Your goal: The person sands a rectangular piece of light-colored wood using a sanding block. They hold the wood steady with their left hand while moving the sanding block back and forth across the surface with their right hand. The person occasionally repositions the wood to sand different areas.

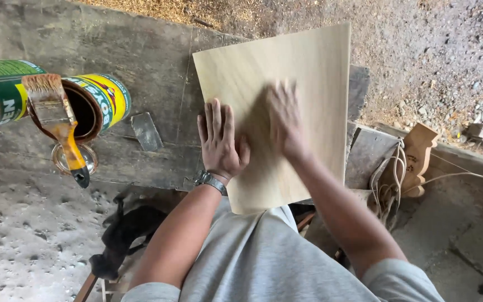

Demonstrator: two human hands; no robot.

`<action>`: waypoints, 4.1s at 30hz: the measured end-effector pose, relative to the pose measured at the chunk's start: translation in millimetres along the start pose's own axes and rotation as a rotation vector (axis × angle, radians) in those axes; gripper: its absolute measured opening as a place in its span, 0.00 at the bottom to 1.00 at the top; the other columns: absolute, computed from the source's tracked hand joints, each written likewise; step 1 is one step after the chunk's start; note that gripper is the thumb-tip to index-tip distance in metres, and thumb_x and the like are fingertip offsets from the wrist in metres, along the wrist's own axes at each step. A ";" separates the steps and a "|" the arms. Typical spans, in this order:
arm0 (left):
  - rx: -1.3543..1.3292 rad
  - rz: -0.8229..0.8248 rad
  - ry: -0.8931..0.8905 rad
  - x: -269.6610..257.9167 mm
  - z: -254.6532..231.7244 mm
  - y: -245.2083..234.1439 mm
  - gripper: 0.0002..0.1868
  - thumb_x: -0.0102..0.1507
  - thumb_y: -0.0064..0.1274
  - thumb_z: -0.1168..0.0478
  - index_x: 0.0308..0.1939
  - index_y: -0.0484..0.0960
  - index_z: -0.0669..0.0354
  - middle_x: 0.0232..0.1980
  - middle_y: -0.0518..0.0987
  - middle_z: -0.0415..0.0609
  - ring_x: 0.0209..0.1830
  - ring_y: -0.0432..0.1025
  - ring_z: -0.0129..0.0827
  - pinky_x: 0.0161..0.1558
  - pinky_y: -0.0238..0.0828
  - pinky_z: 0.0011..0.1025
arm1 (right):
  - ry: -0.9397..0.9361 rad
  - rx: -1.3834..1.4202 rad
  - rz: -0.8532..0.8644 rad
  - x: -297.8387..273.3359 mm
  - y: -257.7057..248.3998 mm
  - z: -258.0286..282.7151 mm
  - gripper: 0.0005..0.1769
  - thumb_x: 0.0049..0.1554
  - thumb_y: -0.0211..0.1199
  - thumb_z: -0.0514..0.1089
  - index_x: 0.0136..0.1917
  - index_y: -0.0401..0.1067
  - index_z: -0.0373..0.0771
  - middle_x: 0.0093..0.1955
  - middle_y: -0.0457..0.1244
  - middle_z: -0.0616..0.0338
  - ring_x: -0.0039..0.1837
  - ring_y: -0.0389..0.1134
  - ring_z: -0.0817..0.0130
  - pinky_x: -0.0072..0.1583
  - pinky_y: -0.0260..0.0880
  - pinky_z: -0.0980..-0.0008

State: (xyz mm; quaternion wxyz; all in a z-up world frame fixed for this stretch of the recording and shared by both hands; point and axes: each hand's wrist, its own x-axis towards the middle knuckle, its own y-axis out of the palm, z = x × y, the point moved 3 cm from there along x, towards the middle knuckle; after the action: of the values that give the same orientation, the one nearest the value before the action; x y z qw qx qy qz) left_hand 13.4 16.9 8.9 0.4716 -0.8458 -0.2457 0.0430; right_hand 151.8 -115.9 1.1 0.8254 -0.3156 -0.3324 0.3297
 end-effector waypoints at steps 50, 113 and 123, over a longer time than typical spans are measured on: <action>-0.284 -0.337 0.105 -12.7 12.4 -6.4 0.37 0.73 0.29 0.45 0.76 0.60 0.72 0.75 0.60 0.77 0.75 0.60 0.67 0.69 0.66 0.49 | -0.232 -0.048 0.102 94.5 76.9 20.0 0.26 0.62 0.44 0.35 0.70 0.68 0.26 0.76 0.56 0.36 0.78 0.53 0.36 0.76 0.49 0.39; -0.346 -0.383 0.095 -15.9 18.2 -21.1 0.32 0.77 0.28 0.45 0.73 0.62 0.69 0.73 0.64 0.74 0.75 0.64 0.65 0.72 0.73 0.56 | -0.088 -0.082 0.265 98.1 48.9 59.8 0.25 0.71 0.39 0.33 0.79 0.58 0.32 0.82 0.50 0.44 0.84 0.44 0.39 0.83 0.47 0.41; -0.326 0.706 -1.044 -193.1 1.4 -60.4 0.30 0.52 0.59 0.27 0.25 0.76 0.48 0.29 0.82 0.42 0.30 0.76 0.40 0.33 0.66 0.43 | -0.342 0.180 0.394 70.3 70.5 40.6 0.27 0.73 0.34 0.48 0.78 0.60 0.34 0.79 0.54 0.43 0.82 0.51 0.42 0.81 0.42 0.32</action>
State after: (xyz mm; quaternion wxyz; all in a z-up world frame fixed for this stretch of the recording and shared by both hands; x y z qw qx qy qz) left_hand -178.8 -43.9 26.9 0.1132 -0.8042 -0.1535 0.5629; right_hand 137.0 -9.5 -3.6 0.7020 -0.2394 -0.3681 0.5607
